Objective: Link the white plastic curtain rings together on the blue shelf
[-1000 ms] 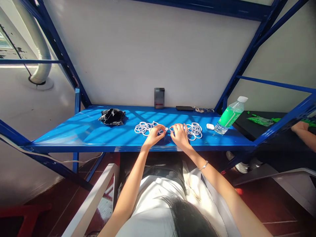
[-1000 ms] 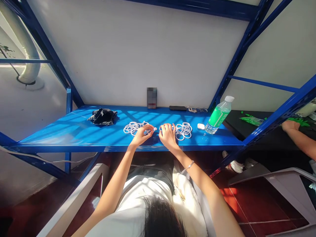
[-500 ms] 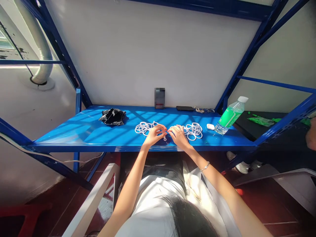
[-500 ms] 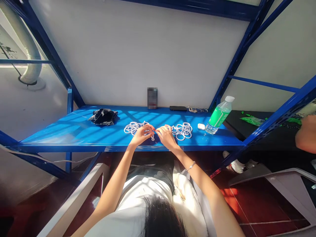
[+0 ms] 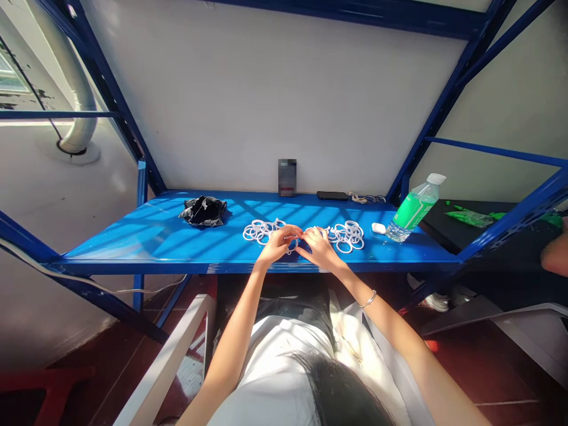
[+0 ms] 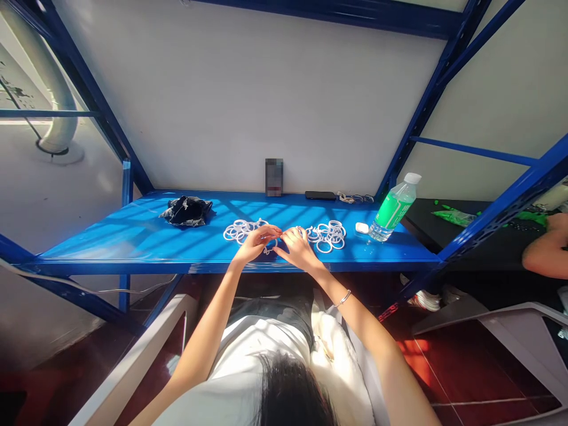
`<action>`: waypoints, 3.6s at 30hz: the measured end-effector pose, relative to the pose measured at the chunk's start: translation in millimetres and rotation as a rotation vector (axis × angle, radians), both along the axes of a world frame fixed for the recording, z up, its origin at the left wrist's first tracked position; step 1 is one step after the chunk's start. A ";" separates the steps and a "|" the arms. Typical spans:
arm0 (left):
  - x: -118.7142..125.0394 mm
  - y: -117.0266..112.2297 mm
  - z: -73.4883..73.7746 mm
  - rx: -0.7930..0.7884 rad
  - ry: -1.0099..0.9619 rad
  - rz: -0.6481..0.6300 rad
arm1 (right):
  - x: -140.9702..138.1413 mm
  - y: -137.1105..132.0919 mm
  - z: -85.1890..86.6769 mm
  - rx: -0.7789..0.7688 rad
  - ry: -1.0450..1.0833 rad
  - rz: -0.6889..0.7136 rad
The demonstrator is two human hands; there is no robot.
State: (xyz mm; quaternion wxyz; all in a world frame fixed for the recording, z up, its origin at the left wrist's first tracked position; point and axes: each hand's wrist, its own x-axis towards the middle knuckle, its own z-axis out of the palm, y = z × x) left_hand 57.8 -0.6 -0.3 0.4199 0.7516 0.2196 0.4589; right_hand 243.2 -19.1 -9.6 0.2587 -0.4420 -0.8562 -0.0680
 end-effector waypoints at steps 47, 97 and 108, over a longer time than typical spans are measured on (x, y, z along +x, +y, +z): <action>18.6 -4.5 -7.1 -0.088 -0.155 0.188 | 4.3 2.9 -4.2 0.330 0.417 0.063; 1.6 -3.7 -7.0 0.319 0.224 0.846 | 4.6 -0.2 4.4 0.152 0.405 -0.162; -10.4 0.5 -12.2 0.183 0.461 1.115 | 9.1 10.5 -13.3 0.105 0.251 -0.234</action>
